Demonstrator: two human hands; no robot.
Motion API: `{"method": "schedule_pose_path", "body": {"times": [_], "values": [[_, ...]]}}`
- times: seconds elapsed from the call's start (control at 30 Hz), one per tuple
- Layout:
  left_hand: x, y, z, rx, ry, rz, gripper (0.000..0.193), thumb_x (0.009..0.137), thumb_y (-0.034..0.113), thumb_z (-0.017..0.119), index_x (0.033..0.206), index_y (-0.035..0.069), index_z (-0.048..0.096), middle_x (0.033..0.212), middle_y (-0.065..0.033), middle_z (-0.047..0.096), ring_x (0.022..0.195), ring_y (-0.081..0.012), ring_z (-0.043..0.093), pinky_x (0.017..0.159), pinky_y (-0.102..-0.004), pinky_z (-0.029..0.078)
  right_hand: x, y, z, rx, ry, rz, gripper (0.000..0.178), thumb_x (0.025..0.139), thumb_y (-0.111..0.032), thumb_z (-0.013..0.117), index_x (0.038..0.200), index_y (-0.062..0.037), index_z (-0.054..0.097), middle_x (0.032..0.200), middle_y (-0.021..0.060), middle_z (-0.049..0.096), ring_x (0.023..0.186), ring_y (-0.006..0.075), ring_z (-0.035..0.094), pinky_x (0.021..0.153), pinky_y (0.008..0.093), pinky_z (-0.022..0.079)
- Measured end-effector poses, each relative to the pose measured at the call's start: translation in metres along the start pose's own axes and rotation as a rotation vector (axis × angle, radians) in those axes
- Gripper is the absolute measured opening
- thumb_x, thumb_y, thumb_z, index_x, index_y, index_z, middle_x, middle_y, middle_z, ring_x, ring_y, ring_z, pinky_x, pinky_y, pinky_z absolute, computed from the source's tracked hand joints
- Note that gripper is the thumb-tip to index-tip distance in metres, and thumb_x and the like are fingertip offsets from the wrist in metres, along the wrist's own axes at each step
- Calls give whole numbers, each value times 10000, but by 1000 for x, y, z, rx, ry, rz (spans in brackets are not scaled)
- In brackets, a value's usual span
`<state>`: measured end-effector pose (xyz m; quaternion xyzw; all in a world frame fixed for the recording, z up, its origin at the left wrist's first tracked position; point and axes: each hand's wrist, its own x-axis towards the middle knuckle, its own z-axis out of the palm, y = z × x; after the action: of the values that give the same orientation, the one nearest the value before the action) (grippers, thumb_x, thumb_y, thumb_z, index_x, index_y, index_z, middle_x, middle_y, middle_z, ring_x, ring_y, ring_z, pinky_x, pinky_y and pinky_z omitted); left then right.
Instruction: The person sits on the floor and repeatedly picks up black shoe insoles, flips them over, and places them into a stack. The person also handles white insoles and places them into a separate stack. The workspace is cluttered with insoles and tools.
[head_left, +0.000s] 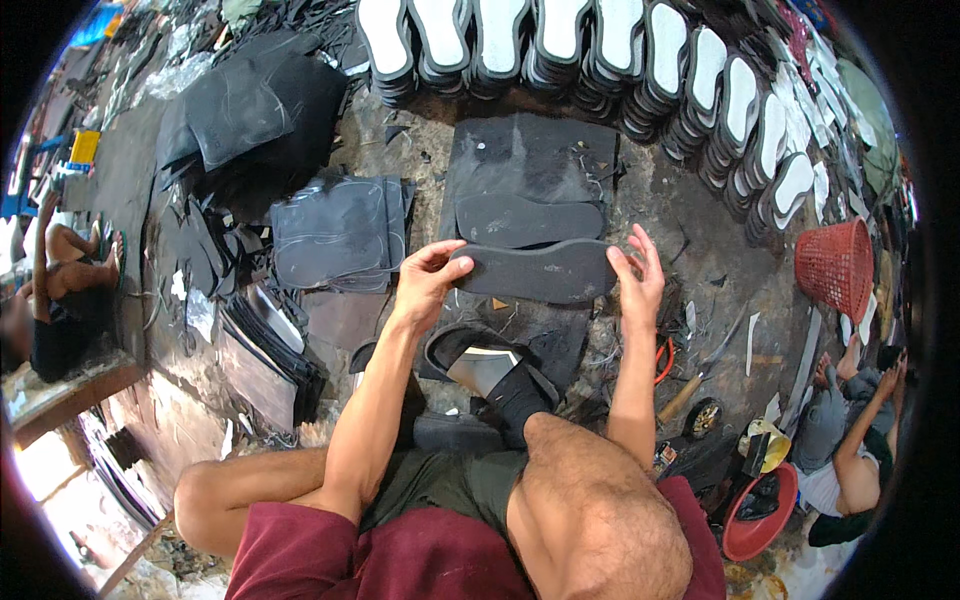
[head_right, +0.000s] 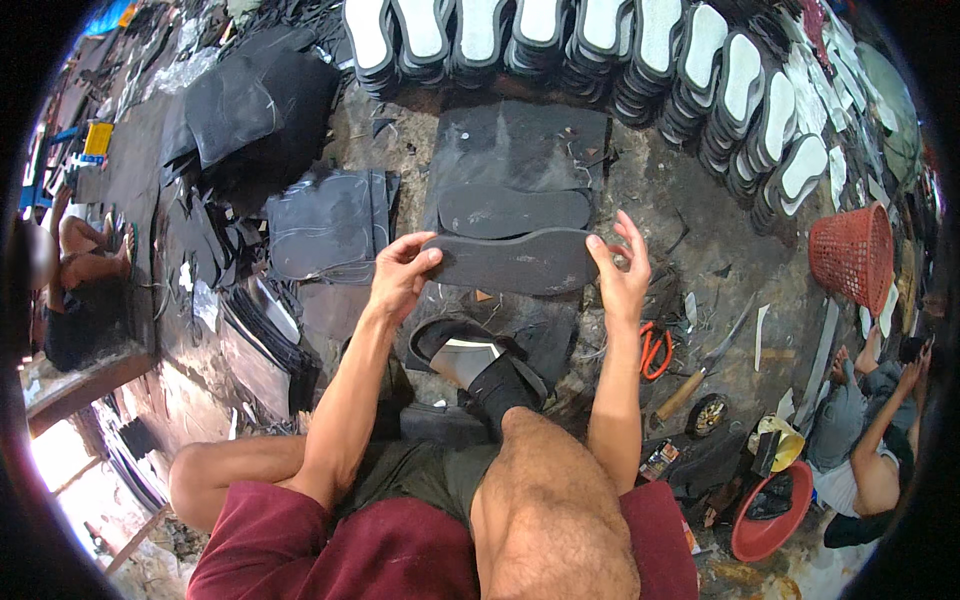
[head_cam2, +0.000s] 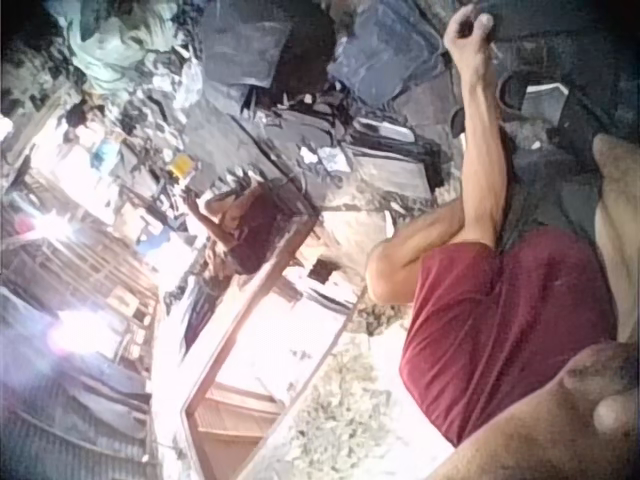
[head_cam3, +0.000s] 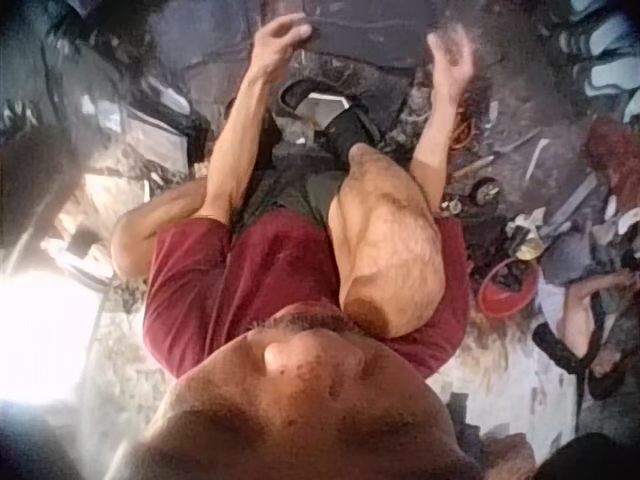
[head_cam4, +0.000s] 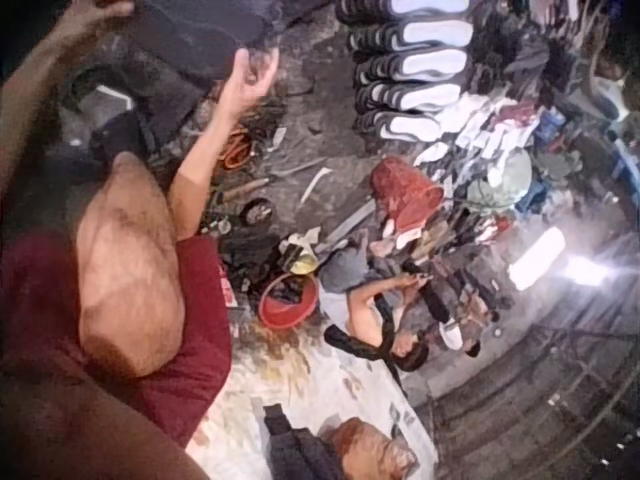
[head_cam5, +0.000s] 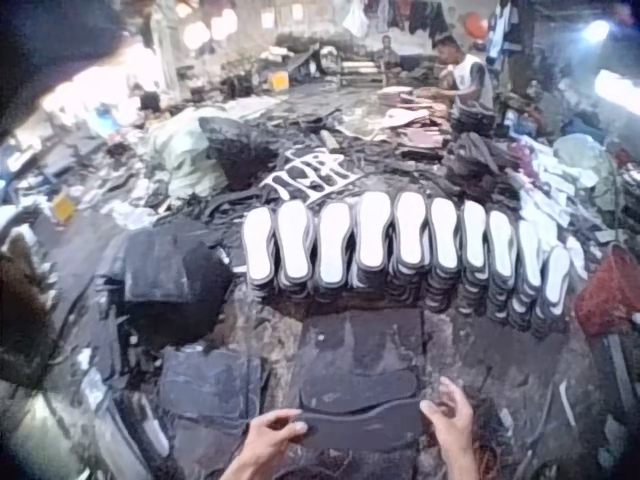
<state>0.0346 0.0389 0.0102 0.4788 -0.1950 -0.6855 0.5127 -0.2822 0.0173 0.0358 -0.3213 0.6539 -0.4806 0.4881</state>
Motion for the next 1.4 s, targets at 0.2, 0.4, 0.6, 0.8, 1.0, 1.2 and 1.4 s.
{"method": "schedule_pose_path", "body": {"times": [0.2, 0.4, 0.6, 0.8, 1.0, 1.2, 1.4], "values": [[1, 19, 23, 276, 174, -73, 379, 845, 63, 825, 1207, 50, 713, 995, -31, 741, 870, -99, 677, 758, -287, 566, -10, -11, -11, 99, -181, 15, 486, 840, 18, 780, 1309, -17, 656, 1148, 71, 701, 976, 127, 654, 816, 237, 519], [14, -20, -15, 423, 194, -63, 457, 816, 105, 853, 1213, -54, 694, 1013, -79, 750, 875, -111, 679, 747, -246, 521, 9, 47, -7, -55, -82, 135, 483, 787, -5, 832, 1249, -38, 693, 1071, 78, 725, 887, 127, 672, 711, 247, 521], [23, -21, -17, 554, 222, -128, 401, 764, 89, 870, 1123, -30, 740, 931, -84, 758, 816, -115, 686, 728, -257, 542, 10, 56, -4, -14, -81, 173, 478, 798, 18, 811, 1257, -9, 679, 1105, 102, 725, 939, 155, 688, 766, 285, 554], [28, -31, -21, 571, 209, -96, 377, 779, 87, 860, 1116, -24, 734, 931, -66, 756, 793, -107, 677, 703, -247, 520, 17, 70, -7, -23, -51, 144, 481, 780, 57, 812, 1241, 12, 680, 1116, 119, 715, 970, 165, 679, 853, 292, 551], [24, -35, -20, 578, 250, -49, 363, 801, 56, 834, 1130, -44, 718, 949, -85, 760, 826, -114, 691, 738, -257, 536, 16, 72, -1, 17, -68, 105, 495, 778, 66, 808, 1250, 26, 667, 1129, 125, 707, 967, 172, 679, 841, 291, 556], [24, -36, -13, 646, 264, -30, 373, 805, 68, 833, 1137, -53, 713, 967, -103, 759, 849, -131, 696, 780, -264, 551, 14, 78, -1, -76, -37, 48, 494, 783, 25, 815, 1255, 6, 671, 1143, 129, 715, 959, 172, 684, 834, 283, 555], [24, -40, -16, 705, 312, 20, 385, 808, 69, 829, 1153, -52, 709, 945, -86, 747, 836, -123, 682, 772, -260, 544, -11, 47, 20, -921, 265, -285, 532, 761, -243, 872, 1230, -56, 706, 1115, 140, 736, 932, 270, 713, 857, 385, 560]]}}
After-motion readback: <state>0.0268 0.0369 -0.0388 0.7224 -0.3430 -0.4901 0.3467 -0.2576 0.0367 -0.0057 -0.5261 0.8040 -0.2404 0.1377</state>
